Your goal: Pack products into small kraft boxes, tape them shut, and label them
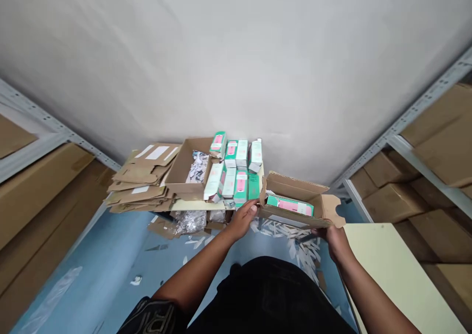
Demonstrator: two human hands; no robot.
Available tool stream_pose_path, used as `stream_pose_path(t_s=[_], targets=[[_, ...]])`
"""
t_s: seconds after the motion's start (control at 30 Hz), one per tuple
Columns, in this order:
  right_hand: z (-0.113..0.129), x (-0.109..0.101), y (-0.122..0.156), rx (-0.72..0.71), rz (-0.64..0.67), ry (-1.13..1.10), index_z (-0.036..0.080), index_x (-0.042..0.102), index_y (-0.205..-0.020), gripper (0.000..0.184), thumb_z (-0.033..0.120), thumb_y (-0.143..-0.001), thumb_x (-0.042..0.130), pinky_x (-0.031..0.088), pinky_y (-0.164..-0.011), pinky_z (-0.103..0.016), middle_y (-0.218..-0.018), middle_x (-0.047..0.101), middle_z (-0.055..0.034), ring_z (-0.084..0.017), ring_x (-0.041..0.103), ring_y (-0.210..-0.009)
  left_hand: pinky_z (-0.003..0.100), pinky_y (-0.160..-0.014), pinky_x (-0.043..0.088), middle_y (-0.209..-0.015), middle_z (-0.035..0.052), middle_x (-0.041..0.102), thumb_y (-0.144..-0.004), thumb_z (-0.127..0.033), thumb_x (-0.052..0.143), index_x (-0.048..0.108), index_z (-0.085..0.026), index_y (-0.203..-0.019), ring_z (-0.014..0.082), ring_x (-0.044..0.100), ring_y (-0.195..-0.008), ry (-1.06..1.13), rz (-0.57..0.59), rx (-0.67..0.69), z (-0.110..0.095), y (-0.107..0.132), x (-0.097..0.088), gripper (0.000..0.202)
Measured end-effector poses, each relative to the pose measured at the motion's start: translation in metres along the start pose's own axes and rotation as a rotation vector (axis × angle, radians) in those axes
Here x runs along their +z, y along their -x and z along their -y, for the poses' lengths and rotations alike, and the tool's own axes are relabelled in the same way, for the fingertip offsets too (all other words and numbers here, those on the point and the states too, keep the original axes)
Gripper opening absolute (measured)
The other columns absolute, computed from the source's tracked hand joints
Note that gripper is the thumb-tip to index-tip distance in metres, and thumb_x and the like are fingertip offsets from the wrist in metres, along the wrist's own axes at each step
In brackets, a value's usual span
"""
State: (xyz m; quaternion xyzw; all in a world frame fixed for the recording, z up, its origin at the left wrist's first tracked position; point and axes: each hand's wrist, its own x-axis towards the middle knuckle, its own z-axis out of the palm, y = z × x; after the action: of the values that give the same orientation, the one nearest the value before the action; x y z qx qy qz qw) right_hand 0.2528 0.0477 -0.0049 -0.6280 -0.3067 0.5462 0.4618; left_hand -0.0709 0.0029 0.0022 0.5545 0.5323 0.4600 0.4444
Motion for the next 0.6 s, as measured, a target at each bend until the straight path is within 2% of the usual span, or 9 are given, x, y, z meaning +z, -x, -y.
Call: stream_pose_path(t_s=[0.07, 0.17, 0.27, 0.37, 0.47, 0.53, 0.6], targets=[[0.002, 0.036, 0.009, -0.005, 0.035, -0.001, 0.022, 0.070, -0.105, 0.042, 0.037, -0.065, 0.073, 0.065, -0.064, -0.032, -0.106, 0.077, -0.0048, -0.026, 0.074, -0.086, 0.041, -0.103, 0.051, -0.128, 0.0129, 0.070, -0.097, -0.066, 0.045, 0.071, -0.018, -0.124, 0.0293, 0.064, -0.118, -0.008, -0.026, -0.026, 0.003, 0.003, -0.048, 0.061], [0.004, 0.083, 0.022, -0.002, 0.073, -0.002, 0.023, 0.067, -0.119, 0.052, 0.041, -0.070, 0.073, 0.065, -0.065, -0.033, -0.109, 0.077, -0.0063, -0.025, 0.076, -0.085, 0.038, -0.099, 0.052, -0.109, 0.0093, 0.076, -0.092, -0.062, 0.053, 0.075, -0.019, -0.109, 0.0281, 0.067, -0.107, -0.095, -0.181, -0.117, 0.006, 0.000, -0.120, 0.051], [0.008, 0.121, 0.030, 0.021, 0.102, 0.023, 0.023, 0.065, -0.126, 0.060, 0.043, -0.070, 0.076, 0.066, -0.066, -0.035, -0.109, 0.077, -0.0075, -0.027, 0.076, -0.084, 0.035, -0.094, 0.052, -0.101, 0.0054, 0.077, -0.089, -0.053, 0.057, 0.075, -0.020, -0.104, 0.0261, 0.067, -0.101, -0.273, -0.360, -0.197, 0.015, -0.016, -0.193, 0.040], [0.016, 0.150, 0.031, 0.025, 0.130, 0.058, 0.023, 0.065, -0.127, 0.062, 0.044, -0.070, 0.077, 0.066, -0.067, -0.037, -0.110, 0.078, -0.0093, -0.029, 0.076, -0.088, 0.030, -0.087, 0.050, -0.104, 0.0041, 0.077, -0.089, -0.045, 0.057, 0.074, -0.021, -0.107, 0.0231, 0.067, -0.096, -0.485, -0.377, -0.260, 0.031, -0.042, -0.259, 0.034], [0.026, 0.173, 0.022, 0.034, 0.177, 0.090, 0.023, 0.068, -0.123, 0.059, 0.042, -0.068, 0.078, 0.066, -0.069, -0.038, -0.113, 0.077, -0.0114, -0.032, 0.076, -0.093, 0.029, -0.081, 0.048, -0.102, 0.0070, 0.077, -0.088, -0.041, 0.062, 0.073, -0.019, -0.102, 0.0236, 0.067, -0.092, -0.643, -0.337, -0.397, 0.049, -0.073, -0.305, 0.028], [0.032, 0.186, 0.009, 0.058, 0.209, 0.105, 0.024, 0.071, -0.118, 0.055, 0.039, -0.066, 0.077, 0.066, -0.070, -0.039, -0.114, 0.077, -0.0114, -0.033, 0.075, -0.095, 0.030, -0.081, 0.047, -0.106, 0.0092, 0.076, -0.086, -0.039, 0.065, 0.071, -0.019, -0.104, 0.0250, 0.067, -0.095, -0.705, -0.313, -0.483, 0.062, -0.094, -0.323, 0.027], [0.036, 0.199, -0.008, 0.054, 0.242, 0.138, 0.024, 0.073, -0.113, 0.049, 0.038, -0.066, 0.076, 0.067, -0.071, -0.039, -0.112, 0.077, -0.0102, -0.033, 0.075, -0.095, 0.031, -0.084, 0.047, -0.108, 0.0109, 0.075, -0.082, -0.036, 0.070, 0.070, -0.019, -0.102, 0.0267, 0.067, -0.099, -0.725, -0.281, -0.551, 0.074, -0.116, -0.332, 0.025]])
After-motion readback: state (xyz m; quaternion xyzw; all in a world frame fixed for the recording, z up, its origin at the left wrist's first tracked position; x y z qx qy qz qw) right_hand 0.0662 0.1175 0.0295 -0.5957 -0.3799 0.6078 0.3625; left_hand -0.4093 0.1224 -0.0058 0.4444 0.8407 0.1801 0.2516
